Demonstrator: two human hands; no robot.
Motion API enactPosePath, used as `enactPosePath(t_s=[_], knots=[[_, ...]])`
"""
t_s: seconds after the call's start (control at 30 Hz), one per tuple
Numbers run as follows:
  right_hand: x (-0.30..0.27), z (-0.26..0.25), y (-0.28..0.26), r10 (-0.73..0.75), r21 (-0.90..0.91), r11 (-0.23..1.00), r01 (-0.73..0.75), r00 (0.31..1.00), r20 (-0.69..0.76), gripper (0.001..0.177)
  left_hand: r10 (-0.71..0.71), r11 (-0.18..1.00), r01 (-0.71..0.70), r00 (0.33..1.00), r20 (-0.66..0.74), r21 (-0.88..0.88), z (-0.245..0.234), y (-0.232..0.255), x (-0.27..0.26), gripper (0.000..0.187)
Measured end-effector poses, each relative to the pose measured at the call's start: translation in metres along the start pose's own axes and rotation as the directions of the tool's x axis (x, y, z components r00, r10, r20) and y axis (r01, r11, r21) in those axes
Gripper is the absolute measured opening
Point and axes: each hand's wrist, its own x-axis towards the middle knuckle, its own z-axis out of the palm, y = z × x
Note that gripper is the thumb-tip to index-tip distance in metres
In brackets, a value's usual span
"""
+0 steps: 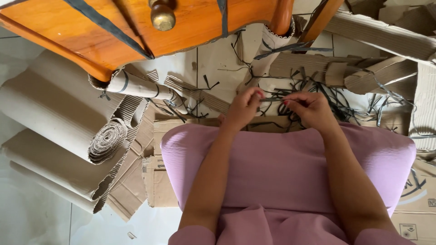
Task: Wrapping a wooden chair leg with corrugated cardboard and securing it with black ties for protection.
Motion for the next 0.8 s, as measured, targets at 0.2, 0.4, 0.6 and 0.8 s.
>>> enactPosePath(t_s=[0.2,0.4,0.6,0.8], knots=[[0.004,-0.025,0.008,-0.025,0.147,0.988,0.047,0.988,-0.152,0.006,0.066,0.998,-0.064,0.991,-0.117,0.022,-0.028,0.031,-0.012,0.022],[0.007,-0.039,0.048,0.004,0.731,0.677,0.085,0.993,-0.119,0.009,0.157,0.974,-0.139,0.983,-0.092,0.180,-0.029,0.026,-0.008,0.023],[0.003,-0.065,0.021,-0.205,0.891,0.450,0.066,0.978,0.031,0.018,-0.269,0.911,0.260,0.963,-0.019,0.320,-0.037,0.048,-0.004,0.030],[0.000,-0.087,0.034,-0.248,0.926,0.368,0.083,0.969,0.012,0.019,-0.424,0.687,0.348,0.905,-0.037,0.638,-0.035,-0.008,0.008,0.037]])
